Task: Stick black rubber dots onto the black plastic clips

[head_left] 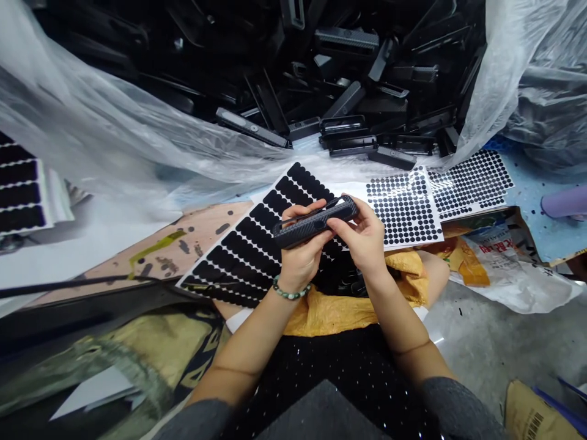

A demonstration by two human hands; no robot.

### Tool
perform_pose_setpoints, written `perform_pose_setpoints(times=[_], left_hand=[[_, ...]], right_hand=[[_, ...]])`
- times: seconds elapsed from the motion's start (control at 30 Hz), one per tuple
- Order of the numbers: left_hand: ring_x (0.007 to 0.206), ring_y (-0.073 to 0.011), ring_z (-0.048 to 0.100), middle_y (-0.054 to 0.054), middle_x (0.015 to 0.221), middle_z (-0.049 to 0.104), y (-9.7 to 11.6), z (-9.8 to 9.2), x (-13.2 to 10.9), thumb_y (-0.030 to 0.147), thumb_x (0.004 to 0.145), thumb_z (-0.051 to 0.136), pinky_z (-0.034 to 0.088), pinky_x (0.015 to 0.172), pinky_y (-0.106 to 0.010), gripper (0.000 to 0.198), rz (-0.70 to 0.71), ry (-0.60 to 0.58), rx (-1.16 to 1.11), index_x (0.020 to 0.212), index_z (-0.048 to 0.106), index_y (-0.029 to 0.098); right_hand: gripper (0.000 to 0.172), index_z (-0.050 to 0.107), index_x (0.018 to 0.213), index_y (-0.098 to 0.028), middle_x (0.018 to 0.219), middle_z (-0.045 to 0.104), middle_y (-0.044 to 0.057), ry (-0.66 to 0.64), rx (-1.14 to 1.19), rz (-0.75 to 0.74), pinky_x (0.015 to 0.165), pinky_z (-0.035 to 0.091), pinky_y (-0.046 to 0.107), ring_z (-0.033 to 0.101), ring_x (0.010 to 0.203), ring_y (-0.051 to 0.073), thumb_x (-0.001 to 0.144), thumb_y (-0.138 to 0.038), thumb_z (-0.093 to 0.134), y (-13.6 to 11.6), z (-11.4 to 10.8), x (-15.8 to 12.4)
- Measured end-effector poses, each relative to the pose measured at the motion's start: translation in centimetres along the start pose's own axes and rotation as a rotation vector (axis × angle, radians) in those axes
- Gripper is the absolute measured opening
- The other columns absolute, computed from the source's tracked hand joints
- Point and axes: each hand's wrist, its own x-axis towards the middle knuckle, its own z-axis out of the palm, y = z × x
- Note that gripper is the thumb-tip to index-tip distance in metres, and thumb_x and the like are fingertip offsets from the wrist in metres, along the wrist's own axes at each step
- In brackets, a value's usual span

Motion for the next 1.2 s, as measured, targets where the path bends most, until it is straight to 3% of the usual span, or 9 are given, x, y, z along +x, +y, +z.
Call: perform_pose_setpoints(times=[0.17,0.27,0.37,0.5,0.6,0.77,0.93,1.07,1.2], left_hand=[[0.108,-0.0174,0.066,0.003,0.117,0.067,-0.9,-0.6,-0.4,0.026,0.069,0.086,0.057,0.093,-0.033,0.044,-0.016,-0.059,0.030,0.097,0.051,0.030],[0.113,-0.0189,0.064,0.000,0.124,0.064,-0.7,-1.7,0.8,0.020,0.067,0.084,0.053,0.098,-0.034,0.045,0.016,-0.203,0.222,0.101,0.056,0.028],[0.112,-0.0238,0.062,-0.004,0.127,0.061,0.3,-2.2,3.9,0.018,0.070,0.078,0.054,0.093,-0.036,0.040,0.091,-0.267,0.521,0.107,0.061,0.024],[0.117,-0.0283,0.056,-0.005,0.116,0.065,0.3,0.3,10.3,0.012,0.078,0.061,0.045,0.104,-0.042,0.030,0.254,-0.365,0.774,0.106,0.065,0.020],[0.121,-0.0337,0.052,-0.009,0.111,0.066,-1.8,3.1,15.1,0.004,0.071,0.062,0.030,0.116,-0.053,0.027,0.209,-0.452,0.914,0.093,0.065,0.019],[0.132,-0.0427,0.040,-0.012,0.097,0.063,-4.5,4.6,18.8,-0.003,0.063,0.064,0.009,0.117,-0.066,0.027,0.173,-0.306,1.042,0.064,0.050,0.020],[0.128,-0.0324,0.047,-0.007,0.111,0.062,-1.9,2.8,15.4,0.011,0.072,0.074,0.029,0.117,-0.049,0.020,0.241,-0.244,0.678,0.077,0.056,0.020],[0.104,-0.0248,0.067,-0.003,0.097,0.066,0.2,1.2,9.5,0.037,0.086,0.066,0.057,0.084,-0.037,0.017,-0.146,-0.174,0.317,0.087,0.057,0.023],[0.091,-0.0196,0.072,-0.002,0.092,0.068,-0.3,0.3,4.5,0.042,0.080,0.071,0.059,0.065,-0.025,0.026,-0.373,-0.141,0.067,0.087,0.057,0.022]], right_hand=[[0.033,0.073,0.089,-0.023,0.087,0.074,0.000,0.017,0.075,0.041,0.084,0.060,0.035,0.068,0.083,0.017,0.067,-0.048,0.077,0.1,-1.0,0.5],[0.036,0.075,0.092,-0.024,0.090,0.075,0.001,0.072,0.086,0.076,0.075,0.061,0.033,0.068,0.079,0.016,0.069,-0.052,0.074,0.6,-3.4,0.5],[0.039,0.076,0.098,-0.025,0.091,0.075,0.001,-0.021,-0.052,0.088,0.063,0.060,0.031,0.068,0.072,0.015,0.075,-0.055,0.068,0.8,-6.2,-0.1],[0.027,0.077,0.096,-0.025,0.097,0.076,0.004,-0.289,-0.442,-0.046,0.083,0.058,0.037,0.070,0.087,0.019,0.084,-0.044,0.062,0.6,-8.3,-1.2],[0.024,0.074,0.098,-0.024,0.096,0.074,0.006,-0.158,-0.586,-0.131,0.084,0.056,0.037,0.069,0.089,0.020,0.089,-0.036,0.056,1.0,-8.7,-1.0],[0.013,0.066,0.085,-0.022,0.086,0.067,0.006,0.083,-0.796,-0.165,0.079,0.053,0.038,0.063,0.081,0.021,0.086,-0.023,0.053,2.6,-9.4,1.3],[0.008,0.059,0.080,-0.022,0.088,0.061,0.006,0.006,-0.969,-0.171,0.082,0.049,0.038,0.057,0.084,0.021,0.084,-0.018,0.053,3.5,-8.6,3.5],[0.010,0.052,0.078,-0.023,0.088,0.059,0.007,-0.060,-1.037,-0.116,0.079,0.048,0.039,0.055,0.083,0.022,0.082,-0.014,0.051,3.1,-7.7,4.2],[0.009,0.048,0.076,-0.023,0.080,0.057,0.002,0.012,-0.830,-0.044,0.078,0.049,0.037,0.055,0.076,0.018,0.080,-0.016,0.052,2.3,-7.4,3.8]])
